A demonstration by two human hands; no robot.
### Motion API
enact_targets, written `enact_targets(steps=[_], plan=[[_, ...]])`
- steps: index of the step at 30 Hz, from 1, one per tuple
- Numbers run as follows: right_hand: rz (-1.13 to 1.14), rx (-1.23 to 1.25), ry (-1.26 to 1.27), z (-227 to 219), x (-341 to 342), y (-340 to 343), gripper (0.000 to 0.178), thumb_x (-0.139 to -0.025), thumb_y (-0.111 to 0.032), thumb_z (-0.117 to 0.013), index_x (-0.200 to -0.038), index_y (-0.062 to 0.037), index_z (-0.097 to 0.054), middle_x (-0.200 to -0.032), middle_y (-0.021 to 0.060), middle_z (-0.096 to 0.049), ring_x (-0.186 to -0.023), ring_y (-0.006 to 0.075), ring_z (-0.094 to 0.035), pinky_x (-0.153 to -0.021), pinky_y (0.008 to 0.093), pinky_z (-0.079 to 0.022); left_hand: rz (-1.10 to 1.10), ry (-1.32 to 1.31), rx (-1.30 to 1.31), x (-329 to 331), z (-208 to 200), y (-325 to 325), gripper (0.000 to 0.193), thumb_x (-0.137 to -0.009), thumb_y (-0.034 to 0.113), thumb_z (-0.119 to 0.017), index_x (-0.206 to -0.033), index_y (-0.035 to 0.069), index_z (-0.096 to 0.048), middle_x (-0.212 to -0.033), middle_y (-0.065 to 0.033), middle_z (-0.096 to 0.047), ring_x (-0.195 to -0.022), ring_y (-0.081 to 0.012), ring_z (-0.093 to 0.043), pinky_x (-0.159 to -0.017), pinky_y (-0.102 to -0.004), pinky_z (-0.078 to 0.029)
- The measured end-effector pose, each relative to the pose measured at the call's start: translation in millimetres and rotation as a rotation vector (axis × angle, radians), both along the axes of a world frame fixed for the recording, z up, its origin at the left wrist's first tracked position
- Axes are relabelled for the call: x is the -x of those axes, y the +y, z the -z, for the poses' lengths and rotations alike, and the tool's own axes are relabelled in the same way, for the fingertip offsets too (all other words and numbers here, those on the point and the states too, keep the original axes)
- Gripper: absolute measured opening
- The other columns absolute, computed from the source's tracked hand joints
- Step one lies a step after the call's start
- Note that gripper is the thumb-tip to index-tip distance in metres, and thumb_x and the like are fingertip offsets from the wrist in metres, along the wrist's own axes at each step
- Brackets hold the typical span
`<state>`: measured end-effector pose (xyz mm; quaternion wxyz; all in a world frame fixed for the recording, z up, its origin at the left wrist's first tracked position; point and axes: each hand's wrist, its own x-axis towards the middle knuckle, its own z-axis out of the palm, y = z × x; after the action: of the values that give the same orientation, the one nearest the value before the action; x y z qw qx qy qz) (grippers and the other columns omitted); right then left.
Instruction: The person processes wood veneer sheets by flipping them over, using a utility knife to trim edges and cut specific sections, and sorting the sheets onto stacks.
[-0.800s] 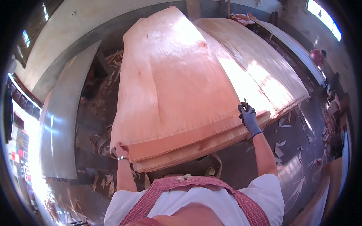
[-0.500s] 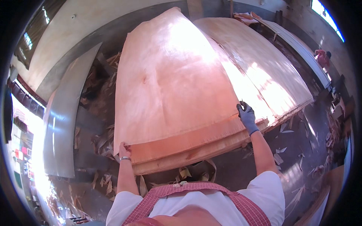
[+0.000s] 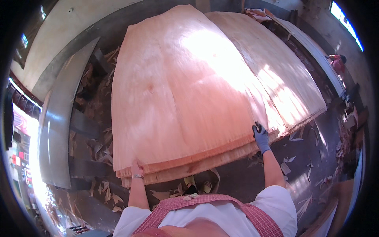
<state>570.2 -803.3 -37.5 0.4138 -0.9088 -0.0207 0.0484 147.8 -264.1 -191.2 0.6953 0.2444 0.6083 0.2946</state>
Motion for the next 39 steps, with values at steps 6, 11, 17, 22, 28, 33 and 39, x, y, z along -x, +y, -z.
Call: enact_targets(steps=[6, 11, 17, 22, 28, 33, 39], plan=[[0.007, 0.162, -0.121, 66, -14, -22, 0.045, -0.091, -0.039, -0.061, -0.123, -0.0067, -0.062, -0.115, 0.0167, -0.066, -0.106, 0.0323, -0.063, -0.09, 0.0385, -0.05, -0.132, -0.013, -0.038, -30, 6, -30, 0.019, -0.088, 0.021, -0.064, -0.075, 0.013, -0.051, -0.058, 0.0004, -0.043, -0.051, -0.0125, -0.046, -0.053, -0.0319, -0.052], [0.029, 0.332, -0.226, 93, -3, -26, 0.044, -0.092, -0.043, -0.058, -0.127, -0.0161, -0.059, -0.11, 0.0143, -0.067, -0.098, 0.0334, -0.065, -0.084, 0.0426, -0.052, -0.15, -0.025, 0.023, -14, 28, -58, 0.019, -0.091, 0.026, -0.06, -0.08, 0.013, -0.053, -0.066, -0.001, -0.049, -0.06, -0.0159, -0.051, -0.06, -0.036, -0.056], [0.031, 0.516, -0.19, 84, -19, 7, 0.042, -0.094, -0.044, -0.053, -0.127, -0.0193, -0.058, -0.105, 0.0147, -0.068, -0.095, 0.0347, -0.065, -0.081, 0.0455, -0.052, -0.241, -0.15, -0.007, -44, 28, -42, 0.012, -0.092, 0.023, -0.059, -0.09, 0.011, -0.054, -0.08, -0.0023, -0.055, -0.068, -0.0179, -0.056, -0.063, -0.0374, -0.058], [0.005, 0.551, -0.156, 102, -22, 4, 0.043, -0.097, -0.043, -0.046, -0.133, -0.0225, -0.053, -0.108, 0.0158, -0.067, -0.096, 0.0375, -0.064, -0.081, 0.0482, -0.051, -0.249, -0.035, 0.061, -57, 24, -45, 0.011, -0.092, 0.017, -0.058, -0.098, 0.009, -0.055, -0.09, -0.0041, -0.058, -0.076, -0.0236, -0.06, -0.063, -0.0379, -0.059], [-0.137, 0.496, -0.21, 147, -28, -34, 0.049, -0.098, -0.039, -0.045, -0.142, -0.0188, -0.044, -0.12, 0.0217, -0.061, -0.106, 0.039, -0.061, -0.088, 0.0494, -0.048, -0.195, -0.043, 0.054, -27, 56, -48, 0.015, -0.094, 0.025, -0.055, -0.094, 0.011, -0.057, -0.082, -0.0045, -0.058, -0.069, -0.0234, -0.058, -0.058, -0.037, -0.054], [-0.089, 0.583, 0.017, 161, -24, -21, 0.048, -0.099, -0.043, -0.04, -0.144, -0.0237, -0.04, -0.121, 0.0219, -0.06, -0.106, 0.0439, -0.059, -0.087, 0.0508, -0.048, -0.228, 0.101, 0.067, -12, 48, -53, 0.023, -0.095, 0.03, -0.054, -0.086, 0.01, -0.059, -0.072, -0.0029, -0.06, -0.057, -0.0148, -0.055, -0.045, -0.0252, -0.043], [-0.192, 0.466, -0.055, 189, -17, -30, 0.05, -0.1, -0.041, -0.041, -0.145, -0.0207, -0.037, -0.128, 0.0189, -0.057, -0.11, 0.0406, -0.059, -0.089, 0.0462, -0.048, -0.278, 0.247, -0.042, 13, 53, -65, 0.014, -0.085, 0.018, -0.069, -0.084, 0.009, -0.058, -0.07, -0.0027, -0.063, -0.052, -0.0127, -0.06, -0.036, -0.0235, -0.037]])
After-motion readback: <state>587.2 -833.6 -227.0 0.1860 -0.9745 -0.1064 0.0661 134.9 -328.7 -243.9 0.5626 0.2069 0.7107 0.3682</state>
